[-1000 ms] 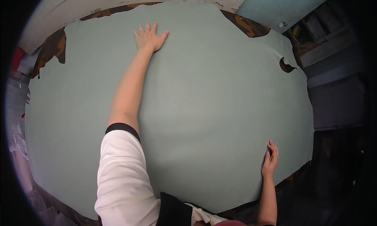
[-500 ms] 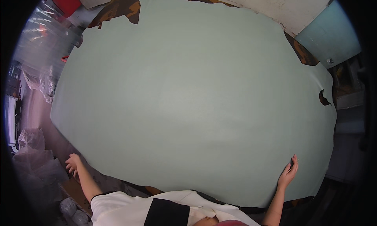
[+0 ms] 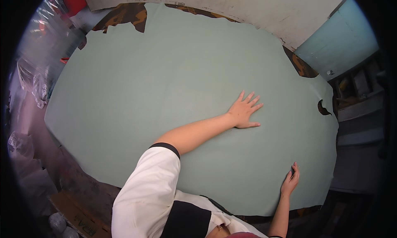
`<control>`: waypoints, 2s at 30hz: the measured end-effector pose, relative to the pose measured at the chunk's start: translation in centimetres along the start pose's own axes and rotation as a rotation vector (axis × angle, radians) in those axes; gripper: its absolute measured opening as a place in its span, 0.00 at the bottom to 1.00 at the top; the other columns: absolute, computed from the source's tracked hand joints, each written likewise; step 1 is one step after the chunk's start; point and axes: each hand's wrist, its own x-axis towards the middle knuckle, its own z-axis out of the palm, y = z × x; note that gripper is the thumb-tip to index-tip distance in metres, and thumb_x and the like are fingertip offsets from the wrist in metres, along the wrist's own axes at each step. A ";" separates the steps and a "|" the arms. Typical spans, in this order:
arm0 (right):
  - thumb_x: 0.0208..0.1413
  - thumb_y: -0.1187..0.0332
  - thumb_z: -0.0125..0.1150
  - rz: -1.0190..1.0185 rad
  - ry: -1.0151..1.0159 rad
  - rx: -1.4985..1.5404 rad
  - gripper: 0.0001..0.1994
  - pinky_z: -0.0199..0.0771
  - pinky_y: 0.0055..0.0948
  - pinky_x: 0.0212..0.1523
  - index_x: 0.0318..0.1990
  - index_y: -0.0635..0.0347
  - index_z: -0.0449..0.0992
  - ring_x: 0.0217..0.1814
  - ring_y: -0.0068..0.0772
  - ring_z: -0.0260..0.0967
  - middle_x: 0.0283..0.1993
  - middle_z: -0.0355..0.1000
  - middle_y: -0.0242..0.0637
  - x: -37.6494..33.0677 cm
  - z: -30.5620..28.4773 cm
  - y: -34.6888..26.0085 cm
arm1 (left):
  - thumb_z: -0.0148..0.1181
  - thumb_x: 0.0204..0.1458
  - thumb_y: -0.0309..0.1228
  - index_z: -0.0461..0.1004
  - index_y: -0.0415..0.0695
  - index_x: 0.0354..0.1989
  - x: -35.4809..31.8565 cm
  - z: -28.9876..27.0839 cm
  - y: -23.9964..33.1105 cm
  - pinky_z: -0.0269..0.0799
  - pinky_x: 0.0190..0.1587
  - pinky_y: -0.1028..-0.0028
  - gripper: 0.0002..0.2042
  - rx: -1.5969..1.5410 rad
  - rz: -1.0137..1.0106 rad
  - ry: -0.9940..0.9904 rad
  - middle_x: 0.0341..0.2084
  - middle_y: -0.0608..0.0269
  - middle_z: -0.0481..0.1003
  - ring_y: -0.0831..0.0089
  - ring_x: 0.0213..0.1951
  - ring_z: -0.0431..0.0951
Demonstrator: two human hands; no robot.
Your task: The person uses a thin pointed tool to make small marks on a large light green fabric laid on a table. They repeatedly smooth the fabric with their hands and continue marking different areas across the surface.
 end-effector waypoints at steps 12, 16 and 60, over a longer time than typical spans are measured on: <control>0.60 0.78 0.45 0.055 0.017 0.064 0.15 0.60 0.40 0.67 0.53 0.65 0.70 0.67 0.47 0.62 0.65 0.67 0.43 -0.2 0.1 -0.4 | 0.34 0.57 0.69 0.51 0.56 0.73 -34.6 -9.1 -31.4 0.40 0.71 0.45 0.41 0.393 -1.496 0.268 0.73 0.57 0.50 0.51 0.73 0.47; 0.60 0.78 0.45 0.057 0.023 0.043 0.15 0.60 0.39 0.67 0.54 0.65 0.70 0.67 0.46 0.62 0.65 0.67 0.43 0.0 0.2 -0.3 | 0.32 0.55 0.71 0.44 0.55 0.75 -62.2 -10.9 -20.9 0.38 0.70 0.40 0.45 0.323 -2.449 0.430 0.74 0.57 0.44 0.48 0.74 0.41; 0.58 0.79 0.47 0.136 0.054 -0.034 0.15 0.63 0.38 0.65 0.51 0.61 0.71 0.66 0.45 0.64 0.63 0.69 0.37 0.3 -0.1 -1.5 | 0.32 0.52 0.71 0.44 0.59 0.74 -73.6 -11.6 -26.1 0.27 0.66 0.30 0.44 0.294 -2.723 0.302 0.75 0.64 0.41 0.46 0.74 0.37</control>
